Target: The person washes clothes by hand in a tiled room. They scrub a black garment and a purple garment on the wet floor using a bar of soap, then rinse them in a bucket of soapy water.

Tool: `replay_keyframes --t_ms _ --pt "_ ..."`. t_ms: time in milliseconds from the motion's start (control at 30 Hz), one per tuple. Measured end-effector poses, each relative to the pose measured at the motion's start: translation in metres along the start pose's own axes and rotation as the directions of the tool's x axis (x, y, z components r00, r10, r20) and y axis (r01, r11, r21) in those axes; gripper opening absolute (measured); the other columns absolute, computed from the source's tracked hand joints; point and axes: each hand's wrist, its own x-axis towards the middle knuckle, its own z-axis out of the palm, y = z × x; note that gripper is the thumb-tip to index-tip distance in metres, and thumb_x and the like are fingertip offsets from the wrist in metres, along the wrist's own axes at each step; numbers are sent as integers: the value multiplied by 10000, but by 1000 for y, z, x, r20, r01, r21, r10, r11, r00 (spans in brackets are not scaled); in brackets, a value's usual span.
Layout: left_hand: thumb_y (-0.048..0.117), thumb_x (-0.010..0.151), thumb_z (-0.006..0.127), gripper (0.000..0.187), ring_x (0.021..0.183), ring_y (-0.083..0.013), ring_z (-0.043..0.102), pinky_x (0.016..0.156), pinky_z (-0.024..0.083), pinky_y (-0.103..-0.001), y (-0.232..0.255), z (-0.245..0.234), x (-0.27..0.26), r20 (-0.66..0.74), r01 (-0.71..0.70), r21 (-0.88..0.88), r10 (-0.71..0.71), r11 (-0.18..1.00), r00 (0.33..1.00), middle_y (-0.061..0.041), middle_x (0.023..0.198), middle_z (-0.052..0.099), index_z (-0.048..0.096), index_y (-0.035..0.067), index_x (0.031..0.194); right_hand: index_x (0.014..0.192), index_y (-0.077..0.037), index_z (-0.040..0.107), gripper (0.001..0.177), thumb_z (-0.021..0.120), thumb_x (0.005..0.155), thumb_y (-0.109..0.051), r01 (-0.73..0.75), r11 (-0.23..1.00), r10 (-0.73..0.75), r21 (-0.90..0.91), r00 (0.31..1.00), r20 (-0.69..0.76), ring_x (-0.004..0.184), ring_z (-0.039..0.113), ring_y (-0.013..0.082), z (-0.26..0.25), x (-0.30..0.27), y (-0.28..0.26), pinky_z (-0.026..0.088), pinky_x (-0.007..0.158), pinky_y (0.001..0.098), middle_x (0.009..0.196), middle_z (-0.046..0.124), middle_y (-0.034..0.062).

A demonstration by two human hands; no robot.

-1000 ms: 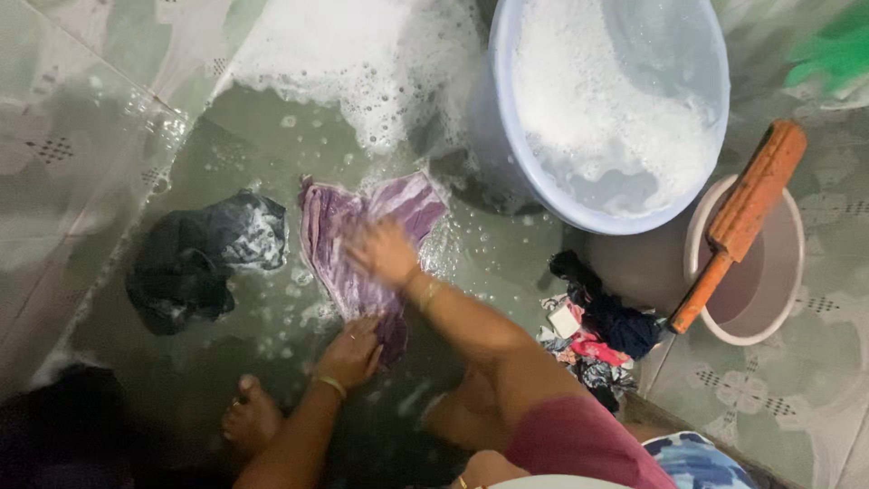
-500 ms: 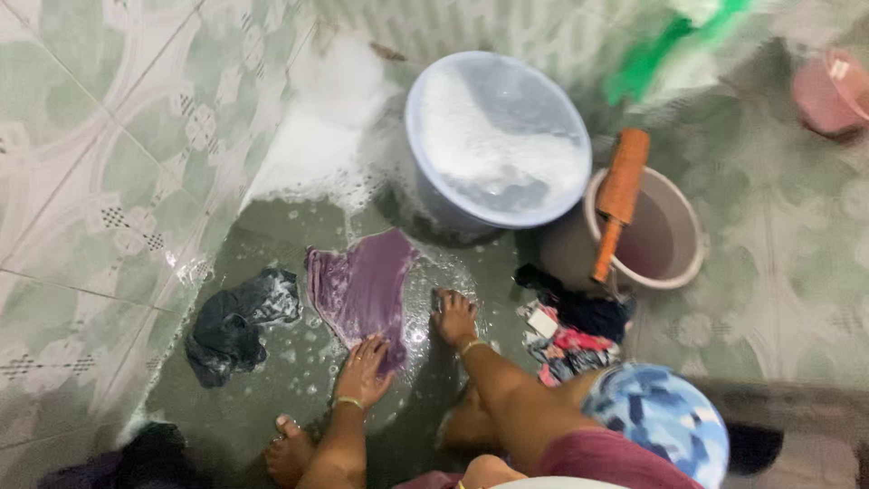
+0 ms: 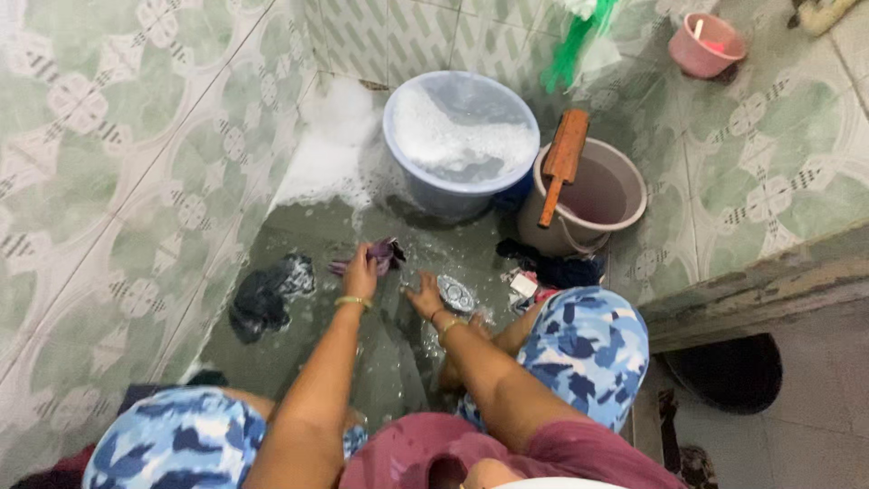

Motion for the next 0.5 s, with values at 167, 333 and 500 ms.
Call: replay_keyframes --t_ms 167,333,500 --pt "85 990 594 332 1075 -298 679 975 519 -400 19 -16 -20 -54 -61 -286 48 956 997 -161 1140 694 551 75 1319 1490 79 320 1135 956 678 -396 184 982 -184 33 983 13 1363 366 522 -12 -3 -34 322 1106 585 1495 358 332" --pt "107 945 600 368 1044 -191 630 954 495 -339 25 -19 -54 5 126 -741 -182 660 983 -59 1143 663 576 55 1308 1221 -54 652 369 678 906 -245 -402 592 285 698 915 285 891 632 264 -16 -25 -70 523 794 447 1013 696 127" --pt "327 911 613 318 966 -201 657 915 547 -358 37 -43 -64 -104 70 -945 -499 318 860 -48 1066 673 664 96 1124 1026 -102 681 310 497 997 -350 -628 133 414 767 738 533 805 676 245 -14 -20 -74 549 725 415 921 722 82"
